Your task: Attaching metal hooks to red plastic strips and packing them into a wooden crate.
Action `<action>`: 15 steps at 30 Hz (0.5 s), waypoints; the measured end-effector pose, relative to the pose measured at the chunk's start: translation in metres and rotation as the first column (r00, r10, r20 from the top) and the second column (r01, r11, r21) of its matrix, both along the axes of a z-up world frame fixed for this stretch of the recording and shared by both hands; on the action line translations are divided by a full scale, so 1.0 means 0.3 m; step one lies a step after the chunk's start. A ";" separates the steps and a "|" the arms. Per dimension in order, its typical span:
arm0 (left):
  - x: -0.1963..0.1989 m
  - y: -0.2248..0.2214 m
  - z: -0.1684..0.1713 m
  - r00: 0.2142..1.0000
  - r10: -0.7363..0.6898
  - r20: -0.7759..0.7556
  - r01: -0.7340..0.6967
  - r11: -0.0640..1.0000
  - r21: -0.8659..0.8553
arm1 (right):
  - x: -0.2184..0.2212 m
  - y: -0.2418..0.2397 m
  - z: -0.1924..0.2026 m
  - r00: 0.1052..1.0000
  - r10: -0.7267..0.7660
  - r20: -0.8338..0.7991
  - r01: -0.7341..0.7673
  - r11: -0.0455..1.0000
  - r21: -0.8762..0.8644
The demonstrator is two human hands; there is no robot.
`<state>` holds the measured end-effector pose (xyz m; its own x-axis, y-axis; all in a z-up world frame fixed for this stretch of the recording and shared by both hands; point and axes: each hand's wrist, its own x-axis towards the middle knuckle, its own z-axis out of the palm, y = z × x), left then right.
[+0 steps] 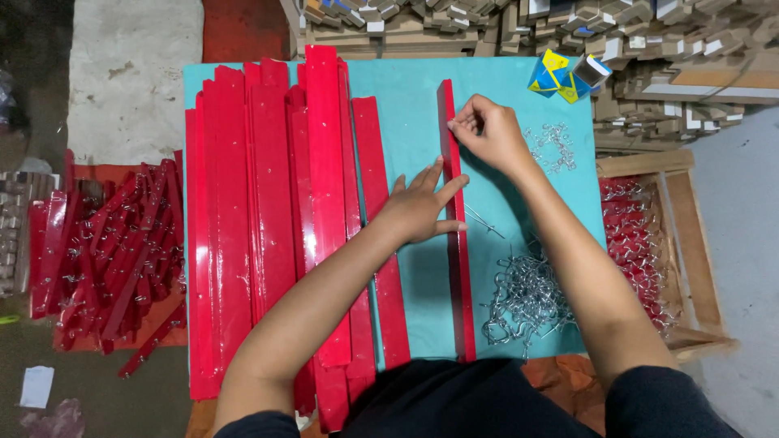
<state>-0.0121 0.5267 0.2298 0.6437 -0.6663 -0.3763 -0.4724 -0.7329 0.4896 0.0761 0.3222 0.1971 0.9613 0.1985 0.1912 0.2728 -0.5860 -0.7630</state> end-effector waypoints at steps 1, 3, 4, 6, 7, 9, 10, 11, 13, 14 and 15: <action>-0.005 -0.003 -0.001 1.000 -0.004 0.001 0.004 1.000 0.001 | -0.008 -0.007 0.057 1.000 -0.004 0.001 0.004 1.000 0.001; -0.004 -0.001 0.002 1.000 -0.007 0.002 0.007 1.000 0.012 | -0.008 -0.010 0.177 0.960 0.214 -0.183 -0.220 0.975 -0.014; -0.005 0.002 0.001 1.000 -0.008 -0.001 0.008 1.000 0.012 | 0.005 -0.012 0.190 0.959 0.213 -0.186 -0.219 0.976 -0.013; -0.001 0.001 0.001 1.000 -0.003 -0.001 0.003 1.000 0.013 | 0.034 -0.023 0.216 0.949 0.268 -0.167 -0.280 0.959 -0.050; -0.008 0.000 0.004 1.000 -0.007 -0.002 0.007 1.000 0.011 | 0.033 -0.027 0.211 0.950 0.264 -0.169 -0.276 0.960 -0.052; -0.004 0.005 0.013 1.000 0.001 -0.012 -0.001 1.000 0.002 | 0.051 -0.024 0.204 0.949 0.299 -0.103 -0.310 0.945 -0.105; 0.000 0.004 0.014 1.000 0.002 -0.011 -0.002 1.000 0.002 | 0.047 -0.016 0.217 0.949 0.300 -0.102 -0.310 0.945 -0.105; 0.003 0.003 0.014 1.000 -0.001 -0.011 0.001 1.000 0.004 | 0.043 -0.008 0.228 0.953 0.291 -0.083 -0.300 0.942 -0.147; -0.003 0.002 0.004 1.000 0.000 -0.019 0.000 1.000 0.005 | 0.028 0.003 0.215 0.956 0.285 -0.072 -0.294 0.937 -0.187; -0.001 0.000 -0.001 1.000 -0.003 -0.012 0.003 1.000 0.011 | 0.026 0.005 0.197 0.960 0.280 -0.017 -0.278 0.941 -0.195; 0.002 -0.001 -0.005 1.000 -0.005 -0.005 0.005 1.000 0.017 | 0.025 0.006 0.180 0.961 0.274 0.038 -0.261 0.944 -0.202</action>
<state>-0.0116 0.5264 0.2283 0.6383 -0.6633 -0.3906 -0.4740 -0.7385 0.4795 0.0836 0.3240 0.2512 0.8547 0.4855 0.1839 0.4846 -0.6191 -0.6180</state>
